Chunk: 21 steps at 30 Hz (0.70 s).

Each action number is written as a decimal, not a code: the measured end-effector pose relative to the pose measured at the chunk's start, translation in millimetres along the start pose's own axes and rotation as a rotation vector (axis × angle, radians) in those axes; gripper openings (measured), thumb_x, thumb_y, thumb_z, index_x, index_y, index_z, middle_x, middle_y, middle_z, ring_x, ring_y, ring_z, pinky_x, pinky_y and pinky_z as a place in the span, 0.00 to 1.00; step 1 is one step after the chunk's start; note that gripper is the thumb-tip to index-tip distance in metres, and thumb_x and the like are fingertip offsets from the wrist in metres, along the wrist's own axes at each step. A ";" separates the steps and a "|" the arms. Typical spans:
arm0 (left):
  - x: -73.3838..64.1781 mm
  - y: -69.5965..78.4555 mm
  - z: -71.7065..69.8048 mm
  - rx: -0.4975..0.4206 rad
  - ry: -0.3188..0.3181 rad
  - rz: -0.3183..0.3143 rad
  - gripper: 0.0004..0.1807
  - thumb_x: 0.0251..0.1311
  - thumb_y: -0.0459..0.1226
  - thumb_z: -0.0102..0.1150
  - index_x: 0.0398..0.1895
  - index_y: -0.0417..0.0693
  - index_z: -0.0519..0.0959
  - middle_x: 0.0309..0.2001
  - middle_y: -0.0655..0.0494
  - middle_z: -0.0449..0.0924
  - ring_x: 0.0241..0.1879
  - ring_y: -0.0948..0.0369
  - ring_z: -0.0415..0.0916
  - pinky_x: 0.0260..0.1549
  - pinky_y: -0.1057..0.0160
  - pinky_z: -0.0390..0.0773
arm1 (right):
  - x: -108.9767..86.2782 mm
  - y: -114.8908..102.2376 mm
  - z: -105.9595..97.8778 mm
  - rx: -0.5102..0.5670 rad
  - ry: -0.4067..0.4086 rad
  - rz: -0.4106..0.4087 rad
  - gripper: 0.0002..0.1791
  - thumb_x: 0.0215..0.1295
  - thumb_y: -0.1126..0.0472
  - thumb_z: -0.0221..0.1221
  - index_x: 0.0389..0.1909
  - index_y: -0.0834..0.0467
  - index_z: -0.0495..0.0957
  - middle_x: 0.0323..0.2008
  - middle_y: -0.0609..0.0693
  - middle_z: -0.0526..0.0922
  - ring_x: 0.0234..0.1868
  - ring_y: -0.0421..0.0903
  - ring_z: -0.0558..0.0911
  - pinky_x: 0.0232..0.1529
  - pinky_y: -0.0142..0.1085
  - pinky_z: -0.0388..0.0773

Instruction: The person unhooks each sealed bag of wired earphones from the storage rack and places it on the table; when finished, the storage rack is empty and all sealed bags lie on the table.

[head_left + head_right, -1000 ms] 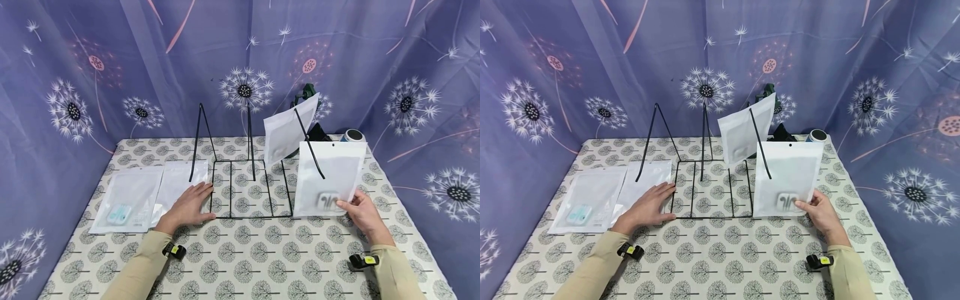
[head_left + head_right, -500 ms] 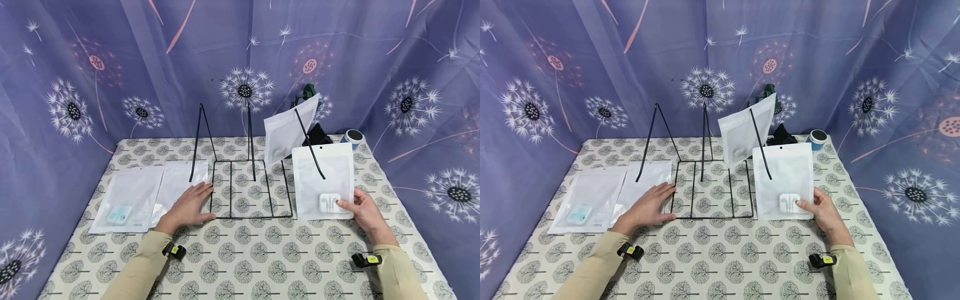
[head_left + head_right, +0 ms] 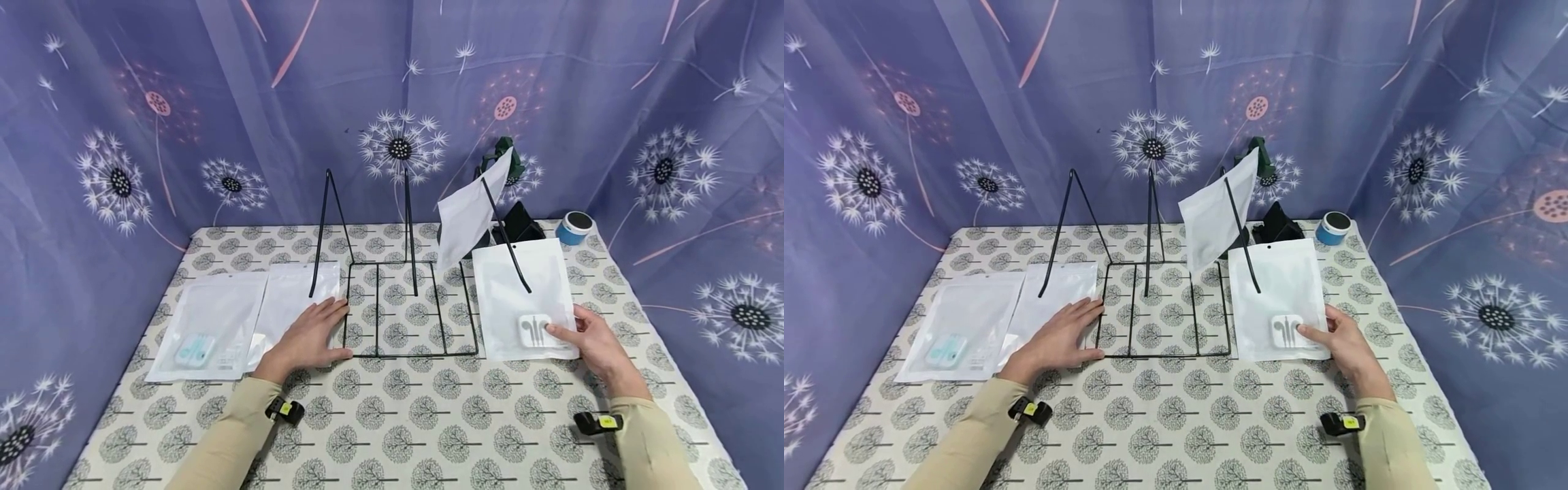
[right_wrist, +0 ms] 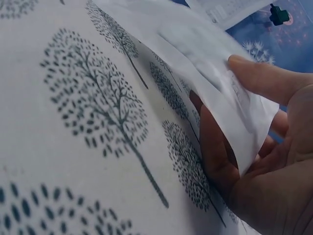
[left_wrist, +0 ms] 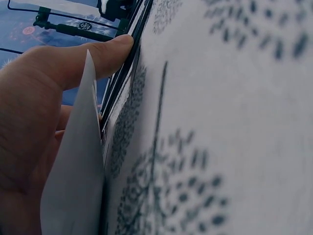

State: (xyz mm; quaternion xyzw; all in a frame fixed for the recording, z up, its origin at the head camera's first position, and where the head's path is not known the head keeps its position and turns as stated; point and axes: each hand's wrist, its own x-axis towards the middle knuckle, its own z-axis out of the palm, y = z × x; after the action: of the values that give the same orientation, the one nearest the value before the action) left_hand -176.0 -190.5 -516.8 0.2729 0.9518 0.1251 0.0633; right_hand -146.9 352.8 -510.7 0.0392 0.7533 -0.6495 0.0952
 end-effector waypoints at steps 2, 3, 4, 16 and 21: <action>0.2 -0.2 -0.1 -0.001 0.000 -0.002 0.54 0.52 0.66 0.59 0.74 0.45 0.57 0.76 0.48 0.53 0.75 0.45 0.49 0.73 0.42 0.50 | 0.5 -2.7 0.8 -0.097 0.013 0.026 0.27 0.61 0.64 0.65 0.61 0.57 0.71 0.37 0.46 0.80 0.34 0.41 0.83 0.35 0.34 0.85; 0.2 -0.2 -0.2 0.000 -0.004 -0.005 0.54 0.52 0.67 0.59 0.75 0.45 0.57 0.76 0.49 0.53 0.75 0.46 0.49 0.73 0.43 0.49 | 1.1 -3.9 1.5 -0.138 0.016 0.034 0.30 0.61 0.62 0.66 0.63 0.61 0.69 0.37 0.47 0.80 0.33 0.41 0.83 0.35 0.35 0.85; 0.1 -0.4 -0.2 -0.003 -0.004 -0.005 0.54 0.52 0.67 0.59 0.75 0.45 0.57 0.76 0.49 0.53 0.75 0.45 0.49 0.73 0.43 0.49 | 1.7 -5.0 2.2 -0.174 0.017 0.041 0.33 0.61 0.61 0.66 0.65 0.64 0.66 0.37 0.47 0.80 0.33 0.41 0.83 0.34 0.36 0.85; -0.7 0.6 -1.5 0.000 -0.004 -0.003 0.54 0.52 0.67 0.59 0.75 0.45 0.57 0.76 0.48 0.53 0.75 0.45 0.49 0.73 0.42 0.50 | 6.8 -4.9 9.1 -0.482 0.054 0.073 0.43 0.59 0.45 0.66 0.68 0.64 0.62 0.52 0.68 0.78 0.41 0.46 0.82 0.41 0.33 0.81; -1.1 0.9 -1.0 -0.005 0.004 0.004 0.53 0.52 0.66 0.60 0.74 0.44 0.58 0.76 0.48 0.53 0.75 0.45 0.49 0.73 0.42 0.50 | 6.7 -8.2 12.9 -0.576 0.069 0.055 0.48 0.58 0.42 0.66 0.70 0.65 0.58 0.59 0.73 0.73 0.52 0.62 0.79 0.52 0.49 0.80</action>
State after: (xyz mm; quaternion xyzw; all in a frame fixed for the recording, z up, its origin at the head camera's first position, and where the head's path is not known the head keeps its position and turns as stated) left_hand -174.8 -190.5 -515.5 0.2744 0.9511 0.1279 0.0619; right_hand -153.7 338.5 -505.8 0.0529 0.9081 -0.4045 0.0944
